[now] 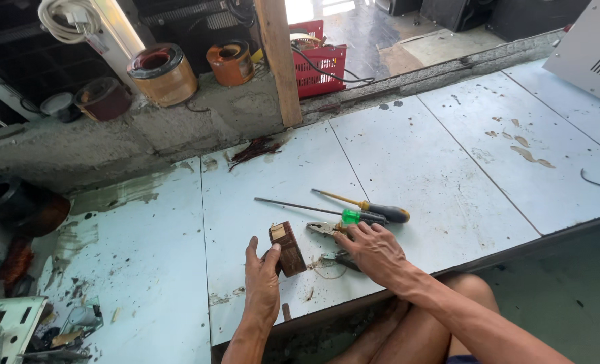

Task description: The person sits on the floor and uses pliers and a screwdriver to strip copper wire from a small transformer core. They repeatedly pull, cut, and scrape the wire, placing the removed copper strands on the table.

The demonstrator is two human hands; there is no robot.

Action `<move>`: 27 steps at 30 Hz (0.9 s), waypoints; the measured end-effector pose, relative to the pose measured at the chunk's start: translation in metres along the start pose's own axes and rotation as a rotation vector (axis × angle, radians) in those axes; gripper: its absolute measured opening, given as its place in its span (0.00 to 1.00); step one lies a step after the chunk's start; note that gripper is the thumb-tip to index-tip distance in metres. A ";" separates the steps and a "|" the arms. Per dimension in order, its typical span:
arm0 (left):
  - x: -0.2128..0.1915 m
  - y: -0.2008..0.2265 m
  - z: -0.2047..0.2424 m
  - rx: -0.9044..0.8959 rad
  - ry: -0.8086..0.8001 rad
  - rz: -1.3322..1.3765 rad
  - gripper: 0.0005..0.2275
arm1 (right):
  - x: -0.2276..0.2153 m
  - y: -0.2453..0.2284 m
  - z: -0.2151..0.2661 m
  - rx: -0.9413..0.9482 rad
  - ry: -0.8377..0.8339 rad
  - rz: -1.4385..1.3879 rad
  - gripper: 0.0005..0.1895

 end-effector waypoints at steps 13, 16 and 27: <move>0.003 -0.003 -0.001 0.014 -0.066 0.197 0.33 | 0.003 -0.028 0.004 0.047 -0.073 -0.137 0.05; 0.005 -0.003 0.009 0.020 -0.088 0.127 0.32 | -0.021 -0.022 0.009 0.310 -0.178 -0.457 0.14; 0.005 -0.009 0.009 0.107 -0.117 0.029 0.32 | -0.034 -0.089 0.035 1.059 0.252 -2.268 0.24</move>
Point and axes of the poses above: each hand's wrist, its own z-axis away from the middle knuckle, its own x-axis out of the palm, y = z × x, the point moved 6 cm from there along -z, towards the middle knuckle, and after that the axes turned 11 degrees about -x, right-handed, at the moved point
